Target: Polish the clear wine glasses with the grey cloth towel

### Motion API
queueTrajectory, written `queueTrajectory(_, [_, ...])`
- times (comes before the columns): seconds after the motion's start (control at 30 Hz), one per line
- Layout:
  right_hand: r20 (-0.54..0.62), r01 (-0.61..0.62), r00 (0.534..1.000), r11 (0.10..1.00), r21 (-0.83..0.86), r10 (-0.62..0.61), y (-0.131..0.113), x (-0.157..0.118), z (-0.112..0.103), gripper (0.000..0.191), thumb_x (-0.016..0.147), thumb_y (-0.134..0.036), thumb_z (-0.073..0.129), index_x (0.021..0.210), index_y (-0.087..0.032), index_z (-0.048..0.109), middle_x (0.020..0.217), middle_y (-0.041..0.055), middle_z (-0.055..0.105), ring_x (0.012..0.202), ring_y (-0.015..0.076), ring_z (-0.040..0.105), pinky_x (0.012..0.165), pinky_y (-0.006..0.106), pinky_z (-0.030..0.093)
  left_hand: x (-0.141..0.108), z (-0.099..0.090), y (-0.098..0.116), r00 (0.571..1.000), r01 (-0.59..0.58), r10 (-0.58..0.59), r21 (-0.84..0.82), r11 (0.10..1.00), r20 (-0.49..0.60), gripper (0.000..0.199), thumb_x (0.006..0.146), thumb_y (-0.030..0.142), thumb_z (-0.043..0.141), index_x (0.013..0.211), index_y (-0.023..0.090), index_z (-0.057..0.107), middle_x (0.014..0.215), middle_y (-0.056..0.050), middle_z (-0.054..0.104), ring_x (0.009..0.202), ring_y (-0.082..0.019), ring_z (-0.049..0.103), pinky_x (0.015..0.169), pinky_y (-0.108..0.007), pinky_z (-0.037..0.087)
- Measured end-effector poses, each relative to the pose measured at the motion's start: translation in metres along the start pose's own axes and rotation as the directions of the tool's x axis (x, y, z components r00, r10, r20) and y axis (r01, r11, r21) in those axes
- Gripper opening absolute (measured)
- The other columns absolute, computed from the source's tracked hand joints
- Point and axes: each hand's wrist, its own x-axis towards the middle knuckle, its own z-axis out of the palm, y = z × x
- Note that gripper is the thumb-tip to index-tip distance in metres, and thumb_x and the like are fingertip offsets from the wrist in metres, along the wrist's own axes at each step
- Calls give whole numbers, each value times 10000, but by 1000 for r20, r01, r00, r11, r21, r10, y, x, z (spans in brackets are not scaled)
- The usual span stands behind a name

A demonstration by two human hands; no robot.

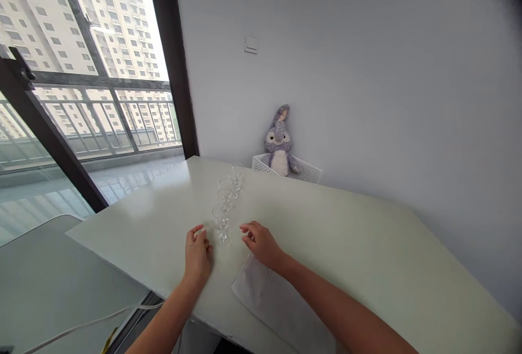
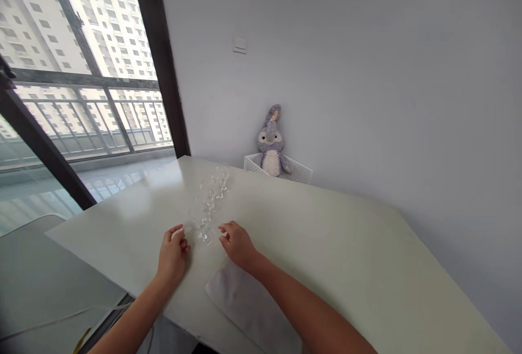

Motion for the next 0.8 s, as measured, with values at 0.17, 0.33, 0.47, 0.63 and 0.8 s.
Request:
queueTrajectory(0.17, [163,144,980,977,-156,-118,4,-73,-37,304,831,-175,397,1056,-234,594,1042,48,601,956,177,531,857,333,403,-21,-3,11,852,472,-393,-184,862,347,343,758,321,537,1079,241,445,734,-20,568,535,-97,544,508,-235,474])
queueTrajectory(0.33, [411,246,903,936,-251,-127,11,-121,-36,507,832,-322,450,1316,-217,341,1403,55,271,1291,217,210,1058,384,167,-19,19,20,787,596,-418,-381,707,454,290,825,380,423,1032,185,476,1119,-176,526,997,-272,563,691,-402,526])
queueTrajectory(0.47, [408,289,899,913,-287,-157,23,-107,-40,531,870,-389,365,1355,-212,244,1422,37,215,1312,172,130,1078,348,90,-12,31,28,797,600,-430,-479,640,423,351,853,395,342,1034,127,479,1208,-225,449,1077,-304,506,663,-411,545])
queueTrajectory(0.63, [319,270,937,876,-400,-144,67,-46,-47,521,885,-403,303,1335,-141,296,1409,83,249,1303,185,166,1069,355,105,-9,32,33,825,565,-448,-510,649,344,267,844,272,369,1018,102,477,1222,-235,423,1072,-295,510,644,-368,560])
queueTrajectory(0.8, [187,88,982,843,-531,15,125,17,-74,517,880,-403,295,1304,-114,351,1392,96,286,1286,194,223,1055,348,135,-12,26,30,831,554,-483,-480,680,275,267,795,166,384,1027,98,500,1200,-224,446,1012,-267,555,645,-340,565])
